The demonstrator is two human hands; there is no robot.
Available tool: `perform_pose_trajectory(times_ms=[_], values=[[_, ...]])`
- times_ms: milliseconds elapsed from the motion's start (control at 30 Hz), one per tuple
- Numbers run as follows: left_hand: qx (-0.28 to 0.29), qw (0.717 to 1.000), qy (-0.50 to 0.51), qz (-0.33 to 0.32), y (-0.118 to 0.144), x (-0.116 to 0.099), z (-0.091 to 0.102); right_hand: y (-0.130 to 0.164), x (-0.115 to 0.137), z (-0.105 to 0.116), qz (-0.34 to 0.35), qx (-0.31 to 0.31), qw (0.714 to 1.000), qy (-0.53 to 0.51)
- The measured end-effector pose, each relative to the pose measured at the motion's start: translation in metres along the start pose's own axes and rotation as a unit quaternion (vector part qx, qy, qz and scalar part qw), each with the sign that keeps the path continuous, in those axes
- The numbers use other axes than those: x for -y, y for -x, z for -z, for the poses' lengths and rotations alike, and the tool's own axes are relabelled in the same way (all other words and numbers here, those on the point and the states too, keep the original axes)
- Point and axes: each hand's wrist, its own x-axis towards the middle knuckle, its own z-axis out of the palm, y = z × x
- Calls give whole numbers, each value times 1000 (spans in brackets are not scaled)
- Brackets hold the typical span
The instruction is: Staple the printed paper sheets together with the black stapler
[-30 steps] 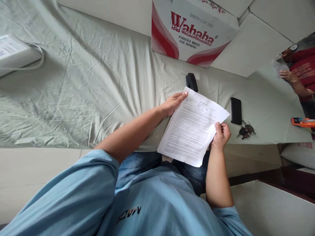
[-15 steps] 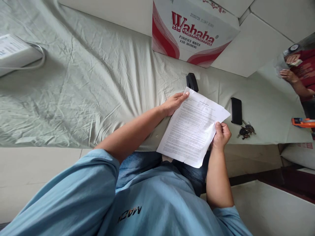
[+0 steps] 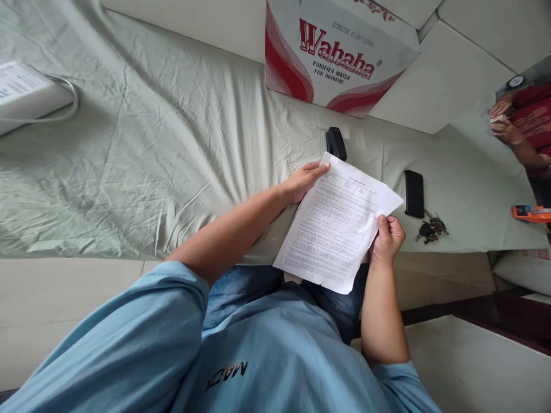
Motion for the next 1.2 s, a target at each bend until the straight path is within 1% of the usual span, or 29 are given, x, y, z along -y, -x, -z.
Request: perform_pose_trajectory(times_ms=[367,467,633,833,1000,1067,1200], values=[[-3,1000,-23,-1,0,0,0,-1,-2,-1,-4,11,1000,-7],[3,1000,-18,-2,-1,1,0,-1,-2,-1,-5,12,1000,-9],[-2,1000,-9,2,0,1,0,-2,-3,0,-9,19,1000,2],[-1,1000,-3,-1,0,0,-1,-1,-5,-1,-19,24,999,-22],[9,1000,6,4,-1,1,1,1,-4,-6,10,9,1000,-15],[13,1000,10,6,-3,1,2,0,-3,-8,16,5,999,-30],[32,999,22,-6,-4,3,1,-9,0,-10,-5,0,995,-99]])
